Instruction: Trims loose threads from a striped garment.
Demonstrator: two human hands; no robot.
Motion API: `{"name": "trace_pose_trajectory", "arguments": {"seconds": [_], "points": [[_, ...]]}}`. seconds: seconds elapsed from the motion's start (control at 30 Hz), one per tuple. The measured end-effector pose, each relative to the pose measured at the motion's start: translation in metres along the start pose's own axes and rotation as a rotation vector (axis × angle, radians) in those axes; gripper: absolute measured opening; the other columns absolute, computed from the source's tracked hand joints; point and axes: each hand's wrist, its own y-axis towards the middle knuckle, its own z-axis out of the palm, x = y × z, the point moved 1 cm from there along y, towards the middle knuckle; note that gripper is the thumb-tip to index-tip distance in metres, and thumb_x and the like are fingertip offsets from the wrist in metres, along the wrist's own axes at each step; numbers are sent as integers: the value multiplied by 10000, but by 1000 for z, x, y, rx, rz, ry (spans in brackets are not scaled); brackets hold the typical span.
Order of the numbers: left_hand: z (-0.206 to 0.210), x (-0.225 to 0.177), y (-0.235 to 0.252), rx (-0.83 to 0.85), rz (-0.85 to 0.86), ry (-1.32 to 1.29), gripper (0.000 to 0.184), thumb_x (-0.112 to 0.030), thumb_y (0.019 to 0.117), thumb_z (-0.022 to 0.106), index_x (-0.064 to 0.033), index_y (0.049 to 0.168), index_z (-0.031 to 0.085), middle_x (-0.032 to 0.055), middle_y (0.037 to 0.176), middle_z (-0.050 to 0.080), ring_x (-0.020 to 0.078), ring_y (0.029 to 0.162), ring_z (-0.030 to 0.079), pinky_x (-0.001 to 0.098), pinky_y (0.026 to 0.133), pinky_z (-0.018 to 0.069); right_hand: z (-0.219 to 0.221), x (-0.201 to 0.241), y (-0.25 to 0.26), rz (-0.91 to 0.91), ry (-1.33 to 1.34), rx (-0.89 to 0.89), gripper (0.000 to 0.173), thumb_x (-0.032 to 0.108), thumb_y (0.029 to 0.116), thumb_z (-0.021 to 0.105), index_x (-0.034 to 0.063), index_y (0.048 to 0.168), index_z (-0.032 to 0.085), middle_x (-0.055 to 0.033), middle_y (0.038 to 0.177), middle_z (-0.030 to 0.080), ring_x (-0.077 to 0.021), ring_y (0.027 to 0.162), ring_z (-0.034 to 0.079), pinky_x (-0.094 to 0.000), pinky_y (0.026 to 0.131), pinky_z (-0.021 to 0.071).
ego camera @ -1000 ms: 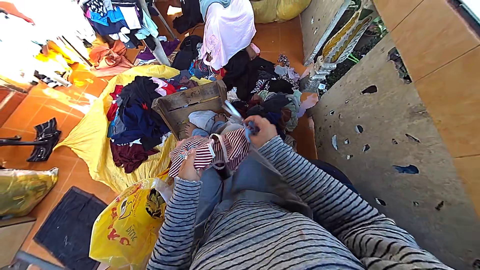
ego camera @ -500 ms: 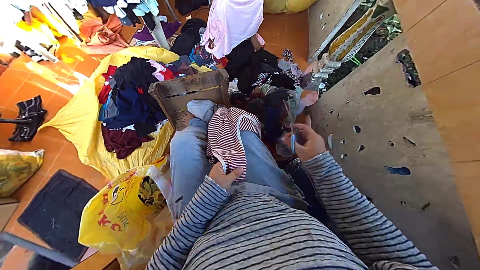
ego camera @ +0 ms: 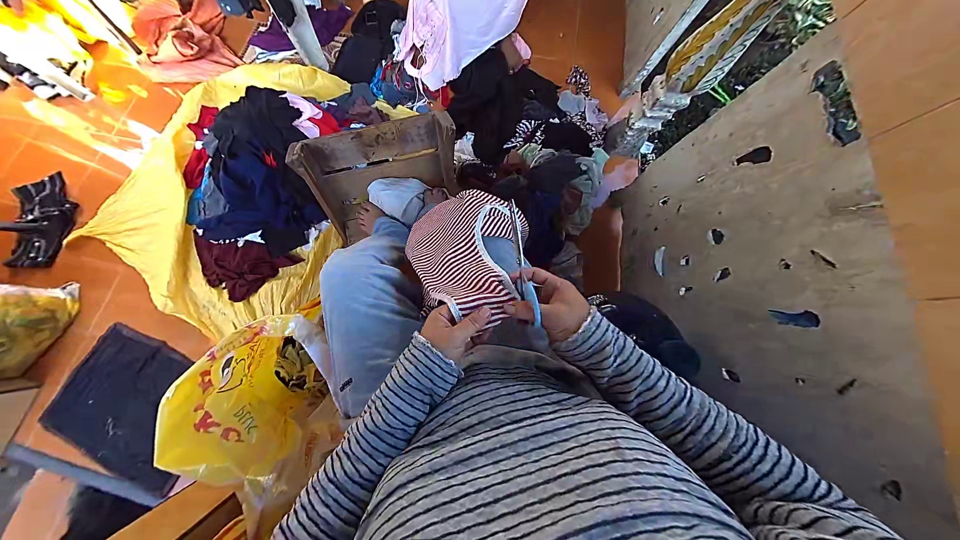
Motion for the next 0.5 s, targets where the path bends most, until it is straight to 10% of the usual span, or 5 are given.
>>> {"name": "trace_pose_trajectory", "arguments": {"seconds": [0.2, 0.37, 0.5], "points": [[-46, 7, -2, 137, -14, 324, 298, -71, 1018, 561, 41, 1293, 567, 92, 1074, 695, 132, 878, 697, 307, 820, 593, -28, -2, 6, -115, -37, -100, 437, 17, 734, 752, 24, 1137, 583, 42, 760, 681, -49, 606, 646, -223, 552, 558], [-146, 10, -55, -286, 39, 674, 278, -142, 1046, 513, 51, 1219, 612, 132, 959, 718, 172, 763, 722, 357, 729, 623, -41, -16, 23, -147, -111, -202, 467, 58, 740, 747, -7, 1171, 579, 25, 782, 683, -35, 619, 637, -224, 573, 553], [-184, 42, -125, -343, -90, 839, 407, -75, 1020, 489, 191, 1328, 486, 339, 1236, 612, 379, 1128, 642, 484, 1005, 518, -24, -32, 28, -87, -153, -212, 506, 51, 744, 754, -59, 1209, 587, -67, 872, 704, -86, 699, 660, -280, 660, 570]]}}
